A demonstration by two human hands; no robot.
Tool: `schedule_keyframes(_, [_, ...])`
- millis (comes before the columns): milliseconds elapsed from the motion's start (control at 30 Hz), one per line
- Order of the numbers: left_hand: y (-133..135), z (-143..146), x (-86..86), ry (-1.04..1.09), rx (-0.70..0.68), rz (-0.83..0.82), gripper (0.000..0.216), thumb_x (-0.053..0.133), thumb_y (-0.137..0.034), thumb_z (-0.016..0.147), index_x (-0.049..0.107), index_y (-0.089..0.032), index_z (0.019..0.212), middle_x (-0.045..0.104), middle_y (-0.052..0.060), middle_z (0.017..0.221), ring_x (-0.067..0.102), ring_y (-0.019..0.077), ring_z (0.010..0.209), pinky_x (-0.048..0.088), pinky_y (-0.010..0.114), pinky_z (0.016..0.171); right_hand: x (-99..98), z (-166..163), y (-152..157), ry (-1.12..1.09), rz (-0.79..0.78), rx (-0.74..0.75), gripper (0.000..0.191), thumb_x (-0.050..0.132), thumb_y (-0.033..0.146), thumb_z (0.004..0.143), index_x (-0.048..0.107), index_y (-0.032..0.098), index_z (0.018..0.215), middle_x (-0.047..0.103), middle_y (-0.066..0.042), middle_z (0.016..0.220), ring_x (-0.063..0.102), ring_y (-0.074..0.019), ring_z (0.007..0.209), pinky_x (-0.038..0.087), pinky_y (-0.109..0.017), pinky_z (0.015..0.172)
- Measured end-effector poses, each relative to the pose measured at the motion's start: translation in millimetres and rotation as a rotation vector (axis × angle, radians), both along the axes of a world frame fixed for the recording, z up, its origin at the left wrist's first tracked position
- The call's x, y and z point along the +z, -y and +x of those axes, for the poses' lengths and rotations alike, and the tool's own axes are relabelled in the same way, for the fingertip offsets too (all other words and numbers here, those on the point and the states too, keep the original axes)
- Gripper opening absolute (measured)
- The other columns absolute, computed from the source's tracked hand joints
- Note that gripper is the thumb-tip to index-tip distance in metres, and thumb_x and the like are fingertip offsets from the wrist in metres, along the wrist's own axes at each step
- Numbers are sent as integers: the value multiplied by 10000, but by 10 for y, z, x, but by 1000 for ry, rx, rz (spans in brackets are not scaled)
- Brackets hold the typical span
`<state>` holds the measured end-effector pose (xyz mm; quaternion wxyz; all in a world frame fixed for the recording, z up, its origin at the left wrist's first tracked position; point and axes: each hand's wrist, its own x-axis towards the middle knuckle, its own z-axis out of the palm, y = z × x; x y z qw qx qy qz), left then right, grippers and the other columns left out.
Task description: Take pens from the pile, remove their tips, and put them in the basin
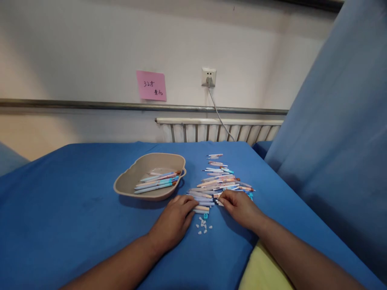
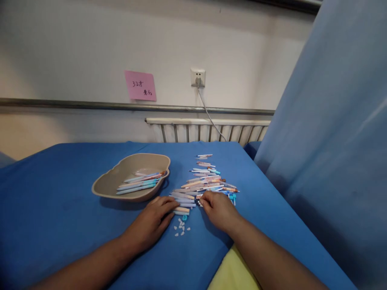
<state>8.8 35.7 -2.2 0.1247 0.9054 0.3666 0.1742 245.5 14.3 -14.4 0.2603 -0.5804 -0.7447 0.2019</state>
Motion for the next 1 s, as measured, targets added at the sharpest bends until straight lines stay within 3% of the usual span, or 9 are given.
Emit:
schedule_keyframes(233, [8, -19, 4, -23, -9, 7, 245, 518, -169, 862, 596, -237, 1085, 603, 55, 1112, 550, 220, 1002, 429, 385, 912, -1, 59, -27, 8, 14, -26, 225, 441, 284, 893, 613, 197, 777, 644, -2, 688, 568, -148, 646, 347, -231, 574])
schedule_keyframes(433, [-36, -36, 20, -6, -38, 35, 212, 523, -200, 868, 632, -238, 1046, 612, 58, 1064, 548, 218, 972, 435, 387, 896, 193, 324, -55, -123, 65, -147, 242, 424, 327, 889, 612, 198, 809, 642, -4, 691, 572, -148, 630, 391, -234, 580])
schedule_keyframes(533, [-48, -37, 14, 20, -56, 38, 197, 517, -205, 872, 633, -238, 1028, 610, 55, 1040, 546, 212, 953, 441, 375, 879, 270, 462, -66, -52, 27, -194, 241, 441, 328, 869, 615, 195, 766, 605, 14, 611, 533, -136, 564, 355, -230, 531])
schedule_keyframes(667, [-20, -14, 57, 37, -30, 40, 176, 525, -190, 863, 619, -233, 1005, 586, 49, 1056, 530, 209, 967, 429, 365, 885, 275, 484, -34, 109, -80, -77, 203, 486, 281, 834, 610, 198, 697, 612, 17, 614, 515, -127, 568, 307, -221, 511])
schedule_keyframes(833, [17, 14, 92, -23, -54, 12, 133, 486, -207, 889, 618, -217, 907, 585, 44, 978, 532, 196, 907, 432, 339, 839, 229, 322, 69, 268, -127, 71, 75, 562, 200, 777, 637, 199, 778, 684, -29, 783, 571, -153, 690, 322, -237, 588])
schedule_keyframes(1000, [19, 18, 65, -55, -60, 4, 117, 493, -235, 888, 606, -209, 905, 579, 49, 944, 529, 200, 885, 436, 321, 788, 199, 267, 105, 309, -177, 80, 119, 580, 234, 790, 614, 197, 898, 690, -53, 865, 601, -177, 738, 328, -245, 592])
